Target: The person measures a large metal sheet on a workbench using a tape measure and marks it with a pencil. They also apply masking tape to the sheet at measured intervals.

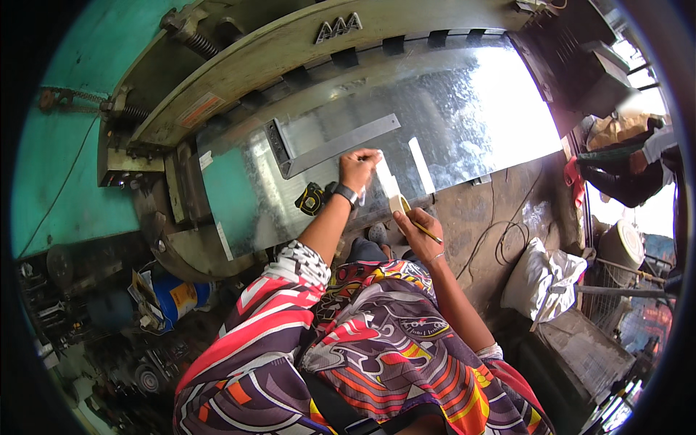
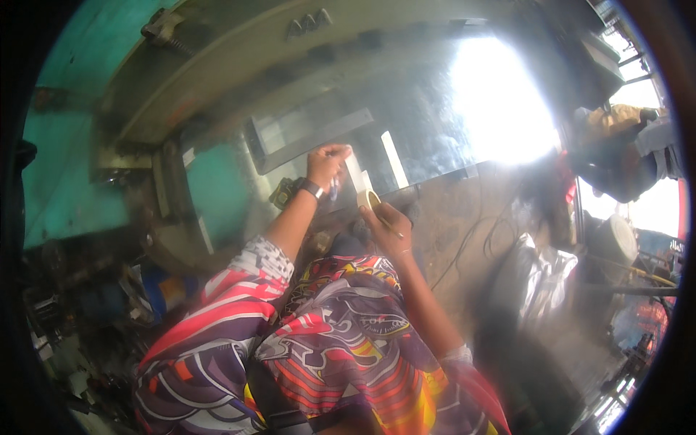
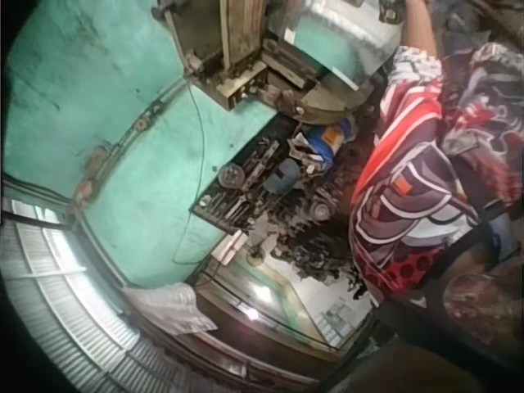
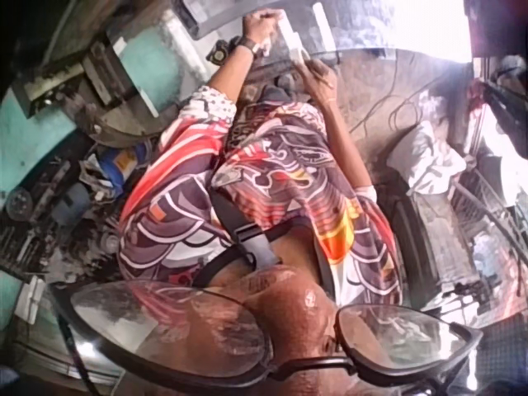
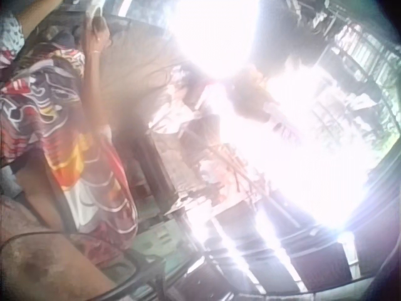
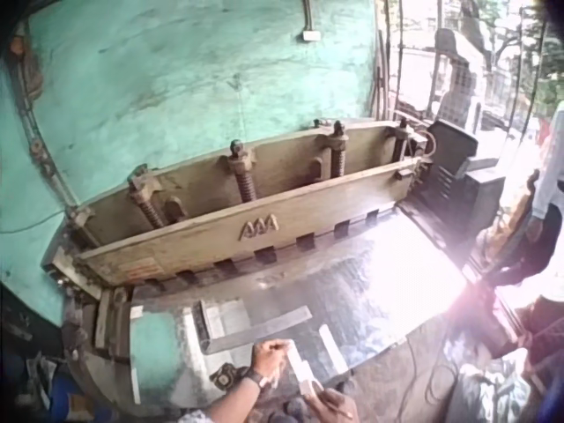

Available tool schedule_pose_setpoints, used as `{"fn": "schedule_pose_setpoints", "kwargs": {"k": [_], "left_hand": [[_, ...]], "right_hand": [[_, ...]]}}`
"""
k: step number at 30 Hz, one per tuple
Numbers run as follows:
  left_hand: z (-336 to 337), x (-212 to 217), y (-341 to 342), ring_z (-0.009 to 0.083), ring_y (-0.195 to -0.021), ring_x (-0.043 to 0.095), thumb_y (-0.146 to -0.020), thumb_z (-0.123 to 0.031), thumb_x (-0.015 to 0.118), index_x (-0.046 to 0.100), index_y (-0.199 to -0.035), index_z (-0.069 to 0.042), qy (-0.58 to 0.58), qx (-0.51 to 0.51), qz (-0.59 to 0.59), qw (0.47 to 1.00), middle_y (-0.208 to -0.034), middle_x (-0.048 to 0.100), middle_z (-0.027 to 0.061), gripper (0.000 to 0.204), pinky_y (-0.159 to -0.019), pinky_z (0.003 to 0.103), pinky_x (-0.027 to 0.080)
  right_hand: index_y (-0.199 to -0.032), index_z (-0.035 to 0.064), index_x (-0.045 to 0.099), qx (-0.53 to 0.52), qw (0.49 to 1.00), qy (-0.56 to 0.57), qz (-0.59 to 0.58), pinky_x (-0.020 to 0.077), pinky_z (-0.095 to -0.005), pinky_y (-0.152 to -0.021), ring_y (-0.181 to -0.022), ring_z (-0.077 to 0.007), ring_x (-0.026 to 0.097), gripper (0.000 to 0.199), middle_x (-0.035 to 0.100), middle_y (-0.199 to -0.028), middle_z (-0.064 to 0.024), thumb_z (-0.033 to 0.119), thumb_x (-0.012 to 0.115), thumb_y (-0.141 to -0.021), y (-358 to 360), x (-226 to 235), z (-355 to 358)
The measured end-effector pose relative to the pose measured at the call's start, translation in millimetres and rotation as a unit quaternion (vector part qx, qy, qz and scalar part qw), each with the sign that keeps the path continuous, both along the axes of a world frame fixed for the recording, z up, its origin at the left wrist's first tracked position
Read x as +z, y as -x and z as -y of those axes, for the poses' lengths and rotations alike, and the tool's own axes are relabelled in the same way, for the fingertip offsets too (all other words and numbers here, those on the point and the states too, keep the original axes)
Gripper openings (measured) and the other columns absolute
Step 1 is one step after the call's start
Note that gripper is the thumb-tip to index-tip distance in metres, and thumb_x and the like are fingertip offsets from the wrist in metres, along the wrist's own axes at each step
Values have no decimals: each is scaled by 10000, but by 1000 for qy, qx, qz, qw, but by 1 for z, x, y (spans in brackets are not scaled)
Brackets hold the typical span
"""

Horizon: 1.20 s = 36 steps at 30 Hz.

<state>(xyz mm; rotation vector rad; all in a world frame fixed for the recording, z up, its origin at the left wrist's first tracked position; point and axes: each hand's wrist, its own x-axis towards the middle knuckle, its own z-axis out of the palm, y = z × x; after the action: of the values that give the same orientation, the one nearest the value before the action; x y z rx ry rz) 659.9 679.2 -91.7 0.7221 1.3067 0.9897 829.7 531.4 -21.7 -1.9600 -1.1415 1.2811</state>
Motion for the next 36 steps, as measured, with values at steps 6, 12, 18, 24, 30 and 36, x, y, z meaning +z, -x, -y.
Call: {"fn": "schedule_pose_setpoints", "kwargs": {"k": [6,12,18,24,30,36], "left_hand": [[-9,5,-3,83,-672,635,-853,9,799,788,-890,19,11,-104,-96,990,-775,739,27,40,-624,256,516],[-25,-7,-2,84,-675,646,-870,-120,826,811,-948,-30,4,-107,-160,981,-816,750,32,121,-617,265,528],[-29,-8,-16,139,-689,708,-815,15,795,790,-841,-3,-69,-112,-234,963,-785,764,86,32,-652,266,564],[-34,-39,-8,229,-773,708,-804,-89,834,811,-860,-74,-149,-113,-337,923,-901,728,104,62,-734,341,566],[-36,-36,-6,293,-950,704,-804,-189,864,824,-925,-98,-119,-138,-346,920,-1028,725,125,156,-873,374,550],[-36,-35,-8,295,-940,700,-802,-176,861,825,-922,-93,-113,-128,-327,930,-1003,720,125,150,-871,376,548]], "right_hand": [[-844,14,726,-48,995,-5,84,547,-437,-759,-686,-325,712,500,697,-686,-176,500,677,-953,11,-12,-7],[-863,31,738,-72,991,96,55,530,-462,-838,-760,-358,698,535,711,-729,-183,561,690,-909,1,-41,-5],[-951,64,781,-94,988,115,38,471,-485,-983,-1089,-390,602,529,756,-862,-153,577,666,-889,0,-80,6],[-838,-25,741,-113,990,59,53,505,-321,-581,-623,-122,649,423,685,-666,-72,391,771,-906,2,-92,-3],[-807,-11,735,-118,988,95,-15,505,-325,-579,-622,-126,651,458,700,-682,-73,437,765,-902,1,-87,-9],[-805,-3,733,-109,988,106,-21,508,-332,-587,-628,-133,657,469,698,-678,-79,455,762,-900,4,-70,-14]]}}
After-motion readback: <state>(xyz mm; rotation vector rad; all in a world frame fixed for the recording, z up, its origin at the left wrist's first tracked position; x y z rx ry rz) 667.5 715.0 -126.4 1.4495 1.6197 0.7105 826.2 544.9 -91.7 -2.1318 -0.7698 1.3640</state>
